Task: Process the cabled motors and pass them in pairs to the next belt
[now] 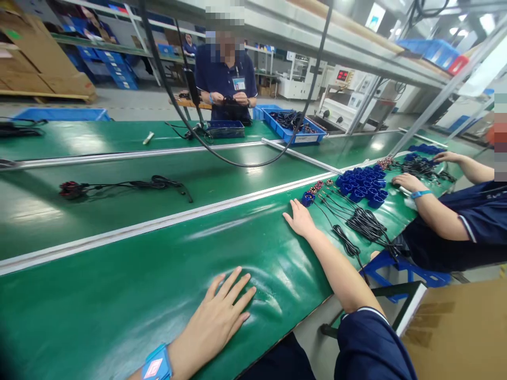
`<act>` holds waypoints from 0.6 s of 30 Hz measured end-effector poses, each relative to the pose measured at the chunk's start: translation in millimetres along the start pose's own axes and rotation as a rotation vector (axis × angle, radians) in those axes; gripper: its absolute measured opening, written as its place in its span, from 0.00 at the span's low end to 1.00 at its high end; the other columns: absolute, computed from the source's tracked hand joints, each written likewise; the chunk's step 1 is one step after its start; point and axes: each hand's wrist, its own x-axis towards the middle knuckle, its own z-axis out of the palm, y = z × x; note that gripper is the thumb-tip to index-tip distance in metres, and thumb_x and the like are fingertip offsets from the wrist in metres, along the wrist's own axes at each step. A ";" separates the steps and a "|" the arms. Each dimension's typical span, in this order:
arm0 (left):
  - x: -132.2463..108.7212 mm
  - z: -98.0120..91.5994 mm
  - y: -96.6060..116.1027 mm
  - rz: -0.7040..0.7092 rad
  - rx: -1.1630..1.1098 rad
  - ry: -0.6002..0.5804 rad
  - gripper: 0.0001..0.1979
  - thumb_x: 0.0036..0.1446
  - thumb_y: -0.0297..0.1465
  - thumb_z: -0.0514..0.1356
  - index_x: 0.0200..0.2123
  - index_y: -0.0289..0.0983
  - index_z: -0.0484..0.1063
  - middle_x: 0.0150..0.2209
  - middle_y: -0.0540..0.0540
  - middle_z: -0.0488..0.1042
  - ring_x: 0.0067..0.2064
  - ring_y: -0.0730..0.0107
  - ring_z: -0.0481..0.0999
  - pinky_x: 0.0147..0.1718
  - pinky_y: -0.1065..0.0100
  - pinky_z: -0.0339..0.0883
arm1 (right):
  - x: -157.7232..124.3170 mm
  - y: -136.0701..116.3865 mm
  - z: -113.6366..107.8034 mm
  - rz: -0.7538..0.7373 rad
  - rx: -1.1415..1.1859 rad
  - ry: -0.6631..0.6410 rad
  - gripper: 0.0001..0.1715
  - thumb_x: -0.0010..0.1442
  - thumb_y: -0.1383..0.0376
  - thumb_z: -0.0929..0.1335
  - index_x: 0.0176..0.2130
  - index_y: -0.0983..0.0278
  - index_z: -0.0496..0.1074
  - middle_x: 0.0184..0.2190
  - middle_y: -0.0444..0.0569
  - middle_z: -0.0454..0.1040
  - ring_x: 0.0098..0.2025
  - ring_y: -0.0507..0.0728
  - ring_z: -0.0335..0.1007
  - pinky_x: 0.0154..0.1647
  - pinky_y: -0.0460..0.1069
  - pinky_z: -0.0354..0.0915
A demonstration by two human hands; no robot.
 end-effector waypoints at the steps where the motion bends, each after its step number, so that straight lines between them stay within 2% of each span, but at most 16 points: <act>1: -0.3 -0.1 1.3 0.006 0.001 -0.012 0.17 0.67 0.41 0.57 0.55 0.44 0.72 0.59 0.47 0.73 0.64 0.53 0.66 0.61 0.52 0.55 | -0.5 -2.5 0.8 -0.012 -0.001 0.015 0.35 0.68 0.55 0.61 0.63 0.78 0.63 0.64 0.70 0.61 0.67 0.68 0.58 0.68 0.62 0.56; 5: 0.8 -4.2 10.0 0.059 0.022 -0.038 0.17 0.69 0.37 0.52 0.57 0.39 0.70 0.58 0.43 0.74 0.62 0.54 0.68 0.60 0.53 0.56 | -7.9 -30.2 2.6 -0.176 0.044 0.033 0.28 0.68 0.55 0.60 0.56 0.72 0.71 0.58 0.64 0.70 0.61 0.66 0.66 0.64 0.61 0.62; 8: 3.7 -7.1 13.9 0.127 0.034 -0.034 0.18 0.69 0.35 0.50 0.55 0.35 0.71 0.57 0.41 0.74 0.62 0.54 0.68 0.60 0.54 0.55 | 5.9 -65.2 10.2 -0.357 0.123 0.019 0.25 0.67 0.53 0.62 0.54 0.66 0.72 0.55 0.59 0.73 0.57 0.64 0.69 0.61 0.62 0.64; 10: 4.5 -6.2 13.8 0.145 0.046 -0.022 0.17 0.68 0.35 0.50 0.54 0.34 0.71 0.56 0.41 0.74 0.62 0.54 0.67 0.61 0.54 0.55 | 30.4 -99.0 21.7 -0.451 0.191 0.004 0.25 0.66 0.52 0.64 0.54 0.64 0.71 0.53 0.58 0.74 0.56 0.64 0.69 0.60 0.62 0.64; 13: 3.4 4.0 12.0 0.146 0.063 0.040 0.17 0.69 0.36 0.50 0.53 0.36 0.72 0.54 0.41 0.75 0.62 0.54 0.68 0.60 0.53 0.57 | 82.0 -164.5 48.5 -0.514 0.241 -0.021 0.24 0.65 0.52 0.65 0.53 0.64 0.71 0.54 0.58 0.73 0.58 0.63 0.68 0.62 0.61 0.62; 16: 3.2 27.7 8.5 0.177 0.095 0.143 0.14 0.69 0.36 0.52 0.51 0.43 0.74 0.49 0.47 0.78 0.58 0.56 0.72 0.55 0.55 0.63 | 137.6 -230.9 78.7 -0.466 0.237 -0.014 0.25 0.63 0.53 0.67 0.54 0.64 0.70 0.58 0.59 0.69 0.61 0.65 0.63 0.63 0.61 0.60; 18: 5.3 48.6 4.4 0.222 0.141 0.204 0.11 0.69 0.36 0.54 0.48 0.47 0.76 0.47 0.51 0.79 0.55 0.59 0.75 0.50 0.58 0.67 | 169.9 -266.5 94.7 -0.389 0.226 0.003 0.24 0.62 0.54 0.68 0.54 0.63 0.70 0.59 0.59 0.67 0.62 0.67 0.62 0.62 0.63 0.60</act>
